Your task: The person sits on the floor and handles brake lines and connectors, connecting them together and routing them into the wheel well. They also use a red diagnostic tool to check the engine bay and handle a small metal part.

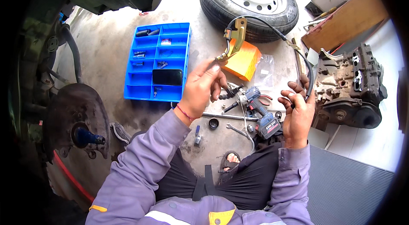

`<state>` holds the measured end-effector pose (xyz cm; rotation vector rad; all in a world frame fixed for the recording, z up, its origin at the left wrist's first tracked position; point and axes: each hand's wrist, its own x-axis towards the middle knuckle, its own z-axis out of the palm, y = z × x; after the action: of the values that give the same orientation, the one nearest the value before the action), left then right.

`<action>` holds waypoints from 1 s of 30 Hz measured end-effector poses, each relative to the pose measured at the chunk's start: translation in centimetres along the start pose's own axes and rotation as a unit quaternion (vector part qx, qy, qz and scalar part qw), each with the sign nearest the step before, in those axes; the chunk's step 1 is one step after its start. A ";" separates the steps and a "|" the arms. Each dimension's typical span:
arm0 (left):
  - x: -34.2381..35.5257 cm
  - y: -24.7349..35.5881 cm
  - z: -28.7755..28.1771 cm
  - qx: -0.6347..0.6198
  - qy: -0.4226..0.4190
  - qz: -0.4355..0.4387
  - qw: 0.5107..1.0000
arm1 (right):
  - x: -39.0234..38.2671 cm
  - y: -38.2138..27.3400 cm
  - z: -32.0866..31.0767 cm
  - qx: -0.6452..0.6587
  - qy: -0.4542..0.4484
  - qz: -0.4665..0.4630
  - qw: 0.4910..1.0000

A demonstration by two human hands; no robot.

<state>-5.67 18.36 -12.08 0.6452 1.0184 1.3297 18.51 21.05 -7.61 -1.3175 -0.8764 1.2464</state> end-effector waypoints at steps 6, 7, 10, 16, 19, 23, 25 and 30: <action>0.2 -0.6 -0.8 -0.088 0.005 -0.015 0.996 | -0.2 0.0 -0.3 0.066 -0.023 -0.023 0.997; 0.2 -0.2 -0.7 -0.086 0.008 -0.015 0.996 | -0.3 0.0 -0.2 0.069 -0.024 -0.024 0.997; 0.4 -0.5 -0.5 -0.096 0.009 -0.006 0.995 | -0.3 -0.4 -0.9 0.095 -0.034 -0.014 0.995; 0.2 -0.6 -0.5 -0.139 0.026 -0.002 0.990 | -0.2 -0.6 -1.1 0.244 -0.107 0.034 0.963; 0.2 -0.4 -0.2 -0.131 0.019 0.002 0.991 | 0.1 -0.6 -1.6 0.295 -0.133 0.074 0.943; 0.0 -0.3 0.0 -0.132 0.019 0.001 0.991 | 0.1 -0.4 -1.8 0.349 -0.146 0.098 0.921; 0.0 -0.3 -0.2 -0.128 0.022 0.005 0.992 | 0.0 -0.5 -1.6 0.361 -0.153 0.099 0.915; 0.0 -0.4 -0.1 -0.133 0.012 0.016 0.991 | -0.4 -0.9 -1.7 0.358 -0.165 0.104 0.913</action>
<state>-5.61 18.24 -12.49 0.4453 0.8343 1.4731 20.24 20.47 -6.84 -0.6236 -0.4206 1.7734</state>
